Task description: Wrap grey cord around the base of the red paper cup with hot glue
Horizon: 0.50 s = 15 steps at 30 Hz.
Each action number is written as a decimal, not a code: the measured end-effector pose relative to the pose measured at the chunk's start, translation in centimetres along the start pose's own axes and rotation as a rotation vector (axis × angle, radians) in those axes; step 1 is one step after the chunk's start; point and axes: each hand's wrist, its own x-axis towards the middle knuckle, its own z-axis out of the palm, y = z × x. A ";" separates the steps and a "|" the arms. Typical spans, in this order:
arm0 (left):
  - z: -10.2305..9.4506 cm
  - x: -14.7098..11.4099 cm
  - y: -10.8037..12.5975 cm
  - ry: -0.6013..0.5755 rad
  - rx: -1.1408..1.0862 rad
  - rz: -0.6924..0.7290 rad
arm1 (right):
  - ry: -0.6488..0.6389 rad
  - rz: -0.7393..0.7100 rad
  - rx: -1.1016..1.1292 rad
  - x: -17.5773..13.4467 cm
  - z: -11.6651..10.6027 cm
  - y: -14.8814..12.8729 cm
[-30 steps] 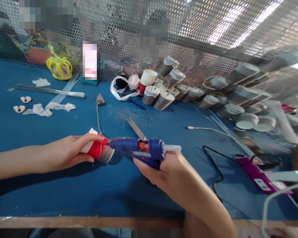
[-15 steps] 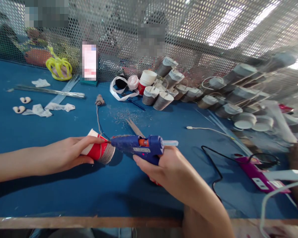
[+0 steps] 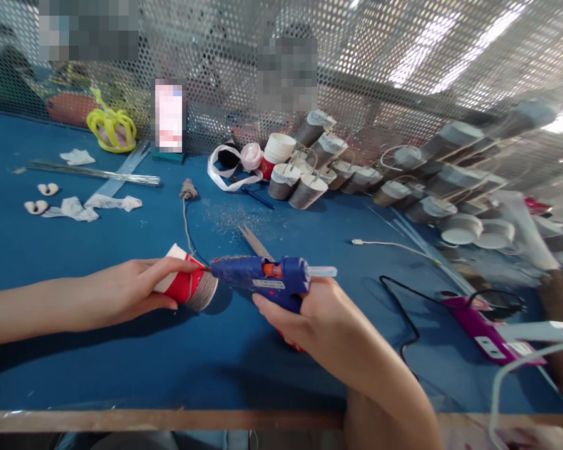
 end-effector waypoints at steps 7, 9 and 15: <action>0.1 0.0 0.0 0.009 0.003 -0.029 | 0.069 -0.022 0.011 0.5 0.2 0.0; 0.3 -0.1 -0.2 0.025 0.004 -0.018 | 0.061 -0.012 0.005 0.6 0.2 0.1; 0.3 -0.1 -0.3 0.008 -0.028 -0.024 | 0.050 -0.025 -0.023 0.4 0.0 0.9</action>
